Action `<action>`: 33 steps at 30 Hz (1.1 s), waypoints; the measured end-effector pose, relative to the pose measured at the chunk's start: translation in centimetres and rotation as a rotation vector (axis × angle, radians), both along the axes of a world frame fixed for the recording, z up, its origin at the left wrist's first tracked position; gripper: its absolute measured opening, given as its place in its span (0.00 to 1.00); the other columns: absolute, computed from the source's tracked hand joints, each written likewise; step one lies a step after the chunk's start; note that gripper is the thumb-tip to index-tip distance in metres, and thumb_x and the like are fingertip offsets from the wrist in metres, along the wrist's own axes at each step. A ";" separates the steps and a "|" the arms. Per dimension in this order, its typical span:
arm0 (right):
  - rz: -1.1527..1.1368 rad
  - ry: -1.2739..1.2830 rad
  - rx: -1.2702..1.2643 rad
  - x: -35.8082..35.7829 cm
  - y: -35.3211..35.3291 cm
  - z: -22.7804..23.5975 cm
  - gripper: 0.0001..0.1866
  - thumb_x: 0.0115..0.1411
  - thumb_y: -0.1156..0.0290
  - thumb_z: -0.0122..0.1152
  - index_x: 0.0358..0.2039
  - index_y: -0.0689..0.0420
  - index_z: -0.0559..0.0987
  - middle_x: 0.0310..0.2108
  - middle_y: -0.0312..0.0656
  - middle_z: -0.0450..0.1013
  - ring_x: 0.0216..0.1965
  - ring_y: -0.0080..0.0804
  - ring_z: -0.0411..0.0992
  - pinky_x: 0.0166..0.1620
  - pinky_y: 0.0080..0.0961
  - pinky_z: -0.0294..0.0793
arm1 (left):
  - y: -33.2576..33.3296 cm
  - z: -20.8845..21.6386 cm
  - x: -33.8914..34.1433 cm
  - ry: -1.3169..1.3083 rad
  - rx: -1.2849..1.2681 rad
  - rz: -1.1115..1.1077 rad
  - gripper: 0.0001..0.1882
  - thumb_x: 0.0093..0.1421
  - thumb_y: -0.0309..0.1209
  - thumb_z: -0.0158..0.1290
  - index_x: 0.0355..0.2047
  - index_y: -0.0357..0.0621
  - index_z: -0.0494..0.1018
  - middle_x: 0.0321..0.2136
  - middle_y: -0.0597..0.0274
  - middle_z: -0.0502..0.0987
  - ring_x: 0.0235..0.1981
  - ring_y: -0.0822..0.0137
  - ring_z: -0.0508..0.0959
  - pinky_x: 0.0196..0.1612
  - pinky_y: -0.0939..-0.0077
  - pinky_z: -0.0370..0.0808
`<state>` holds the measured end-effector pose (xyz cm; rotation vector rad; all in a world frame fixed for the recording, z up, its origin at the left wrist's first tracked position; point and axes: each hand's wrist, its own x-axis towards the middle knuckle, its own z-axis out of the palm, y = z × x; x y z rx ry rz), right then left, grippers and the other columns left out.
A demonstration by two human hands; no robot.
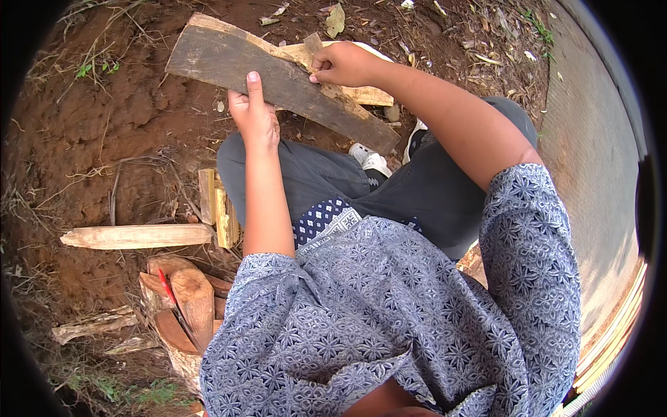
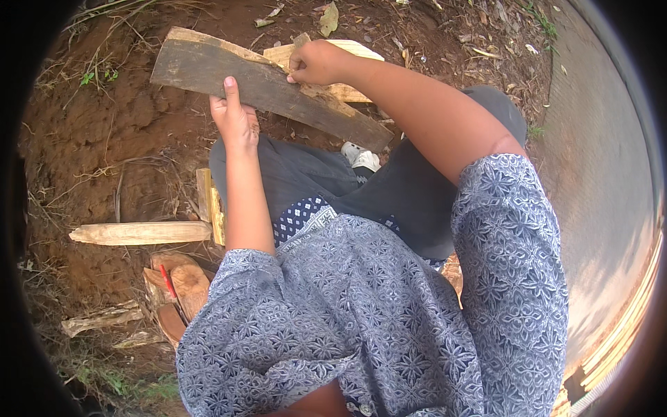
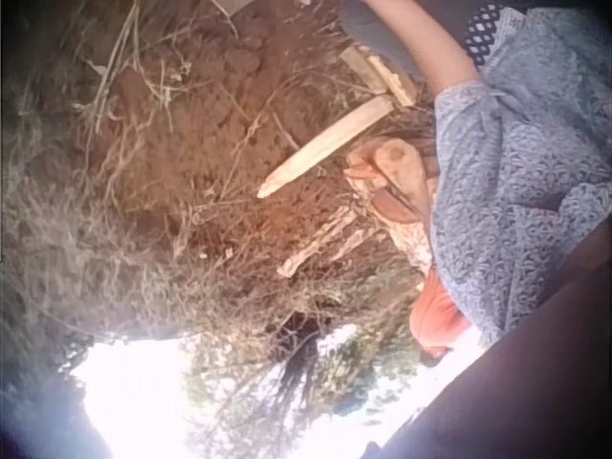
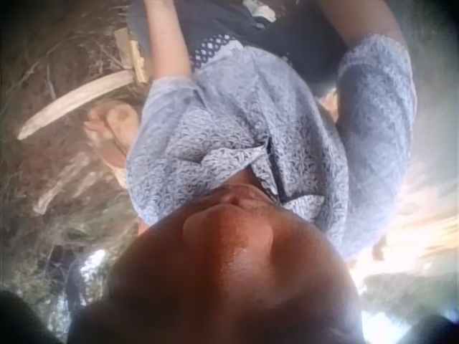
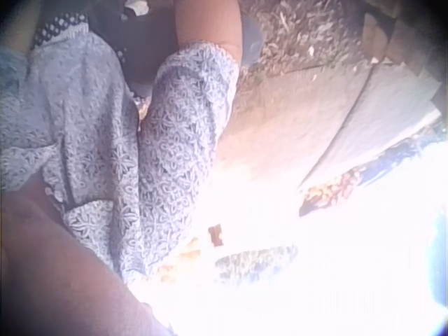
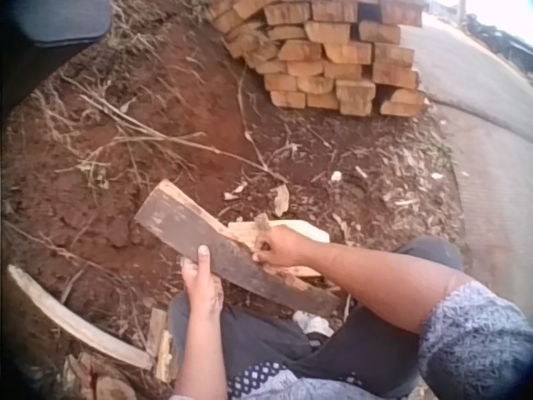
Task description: The person sits on the ground and uses a hand saw to cut a piece of wood. They hold the wood steady with one hand and saw through it with the other, then inspect the cut piece.
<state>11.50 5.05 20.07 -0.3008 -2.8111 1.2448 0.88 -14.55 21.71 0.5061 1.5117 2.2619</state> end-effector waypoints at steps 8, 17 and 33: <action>0.122 -0.288 0.115 1.8 2.7 -1.4 0.28 0.64 0.48 0.64 0.53 0.59 0.82 0.43 0.47 0.83 0.47 0.41 0.80 0.52 0.38 0.76 | -5.8 2.5 -6.0 -0.133 0.061 0.377 0.22 0.72 0.41 0.54 0.58 0.39 0.67 0.53 0.50 0.77 0.51 0.55 0.81 0.52 0.53 0.83; 0.044 -0.419 -0.087 2.5 1.6 1.0 0.40 0.66 0.30 0.51 0.46 0.58 0.85 0.42 0.47 0.82 0.46 0.37 0.77 0.55 0.37 0.72 | -15.3 6.2 -15.0 -0.267 0.056 0.644 0.29 0.77 0.47 0.35 0.67 0.40 0.64 0.64 0.47 0.69 0.63 0.46 0.72 0.66 0.39 0.70; -0.017 -0.176 -0.089 2.2 0.5 3.9 0.31 0.66 0.39 0.60 0.27 0.59 0.84 0.21 0.35 0.72 0.27 0.24 0.70 0.35 0.28 0.70 | -16.5 9.3 -14.4 -0.176 0.377 0.831 0.33 0.60 0.58 0.44 0.54 0.45 0.72 0.54 0.53 0.73 0.55 0.51 0.73 0.57 0.46 0.68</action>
